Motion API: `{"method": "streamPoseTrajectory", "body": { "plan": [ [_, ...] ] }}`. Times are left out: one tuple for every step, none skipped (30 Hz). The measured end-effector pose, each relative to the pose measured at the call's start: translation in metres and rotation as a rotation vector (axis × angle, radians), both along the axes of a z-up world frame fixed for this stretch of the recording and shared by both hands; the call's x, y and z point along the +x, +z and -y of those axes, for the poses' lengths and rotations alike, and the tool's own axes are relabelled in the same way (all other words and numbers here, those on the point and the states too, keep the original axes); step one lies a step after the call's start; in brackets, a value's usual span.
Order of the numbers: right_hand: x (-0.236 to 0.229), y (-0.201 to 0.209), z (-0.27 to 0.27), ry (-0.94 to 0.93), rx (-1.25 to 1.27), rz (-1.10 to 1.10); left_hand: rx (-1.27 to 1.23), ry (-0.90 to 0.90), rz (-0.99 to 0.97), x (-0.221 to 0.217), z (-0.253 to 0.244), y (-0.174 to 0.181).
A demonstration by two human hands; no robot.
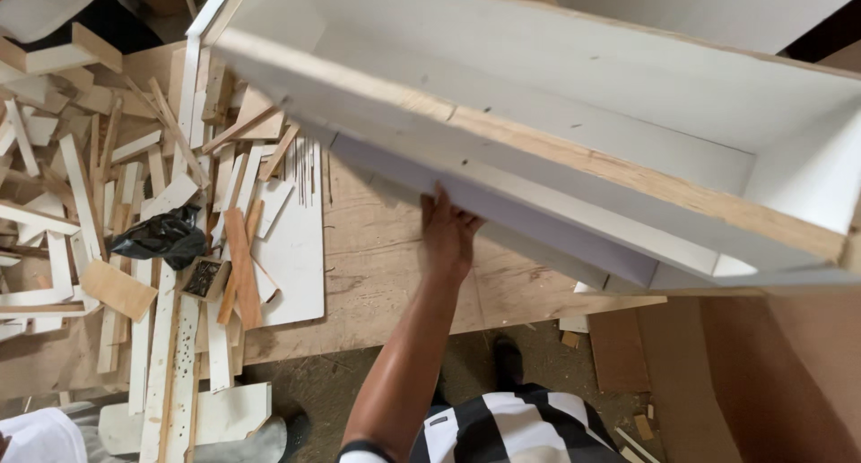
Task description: The person assembles a wooden drawer by aligning plywood panels and driving nails with a hammer. They then search through wood scraps to select a piece, trim a component with snips, and fit the panels together to form the structure.
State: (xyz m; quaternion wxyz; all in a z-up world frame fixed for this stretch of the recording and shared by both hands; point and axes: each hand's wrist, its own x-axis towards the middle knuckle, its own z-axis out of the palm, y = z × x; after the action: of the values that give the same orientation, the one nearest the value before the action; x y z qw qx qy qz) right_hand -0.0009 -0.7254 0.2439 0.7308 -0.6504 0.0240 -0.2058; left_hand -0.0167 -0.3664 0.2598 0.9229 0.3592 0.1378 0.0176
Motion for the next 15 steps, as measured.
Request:
{"method": "streamPoseTrajectory", "body": {
  "plan": [
    [-0.005,0.003,-0.004,-0.016,-0.019,0.007,0.022,-0.018,-0.012,0.011,0.002,-0.001],
    [-0.009,0.003,-0.013,-0.029,-0.038,0.012,0.043,-0.037,-0.025,0.023,0.005,-0.002],
    [-0.013,0.004,-0.024,-0.045,-0.058,0.016,0.065,-0.055,-0.037,0.033,0.006,-0.003],
    [-0.017,0.006,-0.033,-0.058,-0.084,0.023,0.062,-0.084,-0.029,0.041,0.006,-0.005],
    [-0.022,0.007,-0.041,-0.070,-0.110,0.030,0.060,-0.113,-0.020,0.048,0.004,-0.007],
    [-0.029,0.009,-0.048,-0.083,-0.133,0.036,0.057,-0.146,-0.012,0.054,0.003,-0.011],
    [-0.035,0.010,-0.055,-0.093,-0.156,0.043,0.051,-0.154,-0.022,0.059,0.001,-0.015],
    [-0.042,0.012,-0.061,-0.109,-0.182,0.049,0.045,-0.167,-0.032,0.065,-0.001,-0.019],
    [-0.047,0.015,-0.068,-0.120,-0.209,0.056,0.039,-0.179,-0.041,0.069,-0.004,-0.024],
    [-0.054,0.016,-0.074,-0.132,-0.232,0.062,0.045,-0.187,-0.068,0.071,-0.007,-0.031],
    [-0.060,0.017,-0.081,-0.142,-0.257,0.064,0.051,-0.194,-0.095,0.073,-0.011,-0.037],
    [-0.065,0.018,-0.089,-0.152,-0.280,0.073,0.058,-0.202,-0.122,0.075,-0.016,-0.043],
    [-0.070,0.019,-0.096,-0.162,-0.307,0.081,0.047,-0.208,-0.104,0.076,-0.021,-0.049],
    [-0.075,0.020,-0.105,-0.168,-0.330,0.087,0.036,-0.213,-0.087,0.077,-0.027,-0.054],
    [-0.081,0.021,-0.113,-0.174,-0.352,0.097,0.026,-0.218,-0.069,0.077,-0.033,-0.059]
  ]
}}
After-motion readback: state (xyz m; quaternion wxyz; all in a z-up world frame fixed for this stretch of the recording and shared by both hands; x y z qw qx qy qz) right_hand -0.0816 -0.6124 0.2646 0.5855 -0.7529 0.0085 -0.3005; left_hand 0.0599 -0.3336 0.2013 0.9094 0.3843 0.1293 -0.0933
